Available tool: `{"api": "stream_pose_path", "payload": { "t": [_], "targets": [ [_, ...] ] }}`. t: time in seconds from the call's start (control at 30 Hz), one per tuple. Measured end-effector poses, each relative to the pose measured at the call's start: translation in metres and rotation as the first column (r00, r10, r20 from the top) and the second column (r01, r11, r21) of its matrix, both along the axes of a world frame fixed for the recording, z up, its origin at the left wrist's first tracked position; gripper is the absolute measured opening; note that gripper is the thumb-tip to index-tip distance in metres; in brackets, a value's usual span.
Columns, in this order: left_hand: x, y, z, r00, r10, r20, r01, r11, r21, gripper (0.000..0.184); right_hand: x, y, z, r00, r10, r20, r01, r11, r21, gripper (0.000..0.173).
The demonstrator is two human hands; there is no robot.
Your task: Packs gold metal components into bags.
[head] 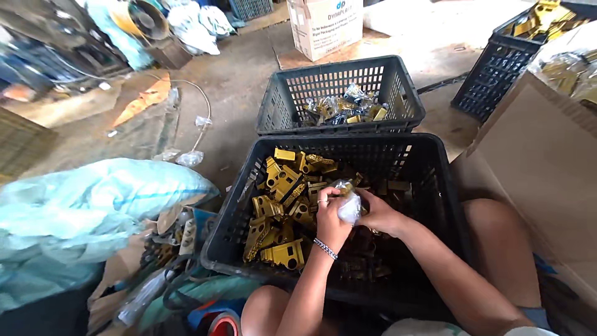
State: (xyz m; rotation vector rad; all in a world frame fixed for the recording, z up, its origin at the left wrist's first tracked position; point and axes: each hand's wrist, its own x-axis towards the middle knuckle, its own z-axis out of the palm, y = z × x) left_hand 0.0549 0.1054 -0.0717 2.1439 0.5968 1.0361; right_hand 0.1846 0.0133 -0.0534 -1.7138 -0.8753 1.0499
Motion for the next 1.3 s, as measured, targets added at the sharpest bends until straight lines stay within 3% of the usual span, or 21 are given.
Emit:
{"api": "stream_pose_path", "payload": {
  "t": [0.1, 0.17, 0.23, 0.3, 0.33, 0.4, 0.43, 0.5, 0.53, 0.57, 0.63, 0.7, 0.77, 0.8, 0.93, 1.03, 1.1, 1.2, 1.3],
  "targets": [
    [-0.002, 0.006, 0.006, 0.997, -0.007, 0.076, 0.000, 0.995, 0.099, 0.012, 0.008, -0.011, 0.008, 0.987, -0.144, -0.068, 0.154, 0.973, 0.169, 0.062],
    [0.000, -0.016, 0.011, 0.982, -0.137, 0.134, 0.140, 0.990, -0.016, 0.011, 0.012, -0.011, 0.009, 0.974, -0.216, 0.071, 0.196, 0.956, 0.218, 0.054],
    [0.002, -0.036, 0.013, 0.965, -0.221, 0.143, 0.243, 0.957, -0.161, 0.011, 0.017, -0.012, 0.001, 0.945, -0.172, 0.277, 0.114, 0.970, 0.213, 0.057],
    [-0.002, -0.032, 0.021, 0.981, -0.196, -0.007, 0.178, 0.903, -0.390, 0.022, 0.028, -0.021, 0.007, 0.911, 0.104, 0.398, -0.096, 0.995, -0.039, 0.051],
    [-0.005, -0.023, 0.024, 0.983, -0.179, -0.040, 0.130, 0.837, -0.531, 0.027, 0.035, -0.024, 0.011, 0.863, 0.295, 0.410, -0.233, 0.953, -0.194, 0.043],
    [-0.009, -0.009, 0.036, 0.997, -0.075, 0.019, 0.062, 0.620, -0.782, 0.037, 0.052, -0.029, 0.021, 0.754, 0.523, 0.399, -0.416, 0.849, -0.327, 0.030],
    [-0.011, -0.003, 0.042, 0.999, -0.011, 0.043, 0.042, 0.530, -0.847, 0.040, 0.059, -0.035, 0.029, 0.771, 0.476, 0.423, -0.388, 0.878, -0.282, 0.026],
    [-0.012, 0.002, 0.045, 0.999, 0.046, 0.017, -0.008, 0.492, -0.871, 0.032, 0.068, -0.042, 0.039, 0.861, 0.047, 0.507, -0.067, 0.998, 0.021, 0.025],
    [-0.014, 0.002, 0.041, 1.000, 0.002, -0.020, -0.018, 0.545, -0.838, 0.027, 0.070, -0.039, 0.041, 0.856, -0.159, 0.492, 0.100, 0.984, 0.144, 0.032],
    [-0.015, 0.002, 0.035, 0.995, -0.078, -0.069, -0.004, 0.635, -0.772, 0.025, 0.069, -0.036, 0.044, 0.854, -0.226, 0.469, 0.161, 0.971, 0.176, 0.042],
    [-0.013, -0.003, 0.027, 0.962, -0.205, -0.178, 0.055, 0.790, -0.611, 0.023, 0.055, -0.031, 0.042, 0.907, -0.048, 0.419, 0.002, 0.994, 0.111, 0.057],
    [-0.005, -0.018, 0.028, 0.949, -0.246, -0.197, 0.093, 0.816, -0.570, 0.031, 0.032, -0.028, 0.034, 0.948, 0.115, 0.297, -0.155, 0.981, 0.115, 0.046],
    [0.002, -0.032, 0.023, 0.968, -0.213, -0.134, 0.086, 0.781, -0.618, 0.036, 0.020, -0.030, 0.028, 0.972, 0.110, 0.207, -0.140, 0.981, 0.135, 0.026],
    [0.005, -0.037, 0.020, 0.979, -0.180, -0.097, 0.071, 0.743, -0.665, 0.035, 0.019, -0.033, 0.027, 0.977, 0.120, 0.177, -0.145, 0.981, 0.132, 0.025],
    [0.002, -0.042, 0.035, 0.976, -0.197, 0.093, 0.173, 0.436, -0.883, 0.043, 0.024, -0.046, 0.026, 0.997, 0.069, 0.015, -0.071, 0.989, 0.129, 0.017],
    [0.002, -0.039, 0.049, 0.967, -0.161, 0.196, 0.235, 0.282, -0.930, 0.022, 0.021, -0.052, 0.026, 0.987, 0.094, -0.127, -0.079, 0.990, 0.118, 0.009],
    [0.002, -0.033, 0.050, 0.979, -0.119, 0.165, 0.193, 0.288, -0.938, 0.009, 0.025, -0.057, 0.023, 0.970, 0.145, -0.194, -0.122, 0.985, 0.125, 0.007],
    [0.002, -0.030, 0.045, 0.990, -0.108, 0.091, 0.127, 0.393, -0.911, 0.013, 0.031, -0.058, 0.025, 0.967, 0.106, -0.233, -0.084, 0.991, 0.100, 0.006],
    [-0.001, -0.034, 0.047, 0.964, -0.234, 0.124, 0.203, 0.354, -0.913, 0.008, 0.025, -0.055, 0.027, 0.963, 0.012, -0.269, 0.007, 0.997, 0.071, 0.014]
  ]
}}
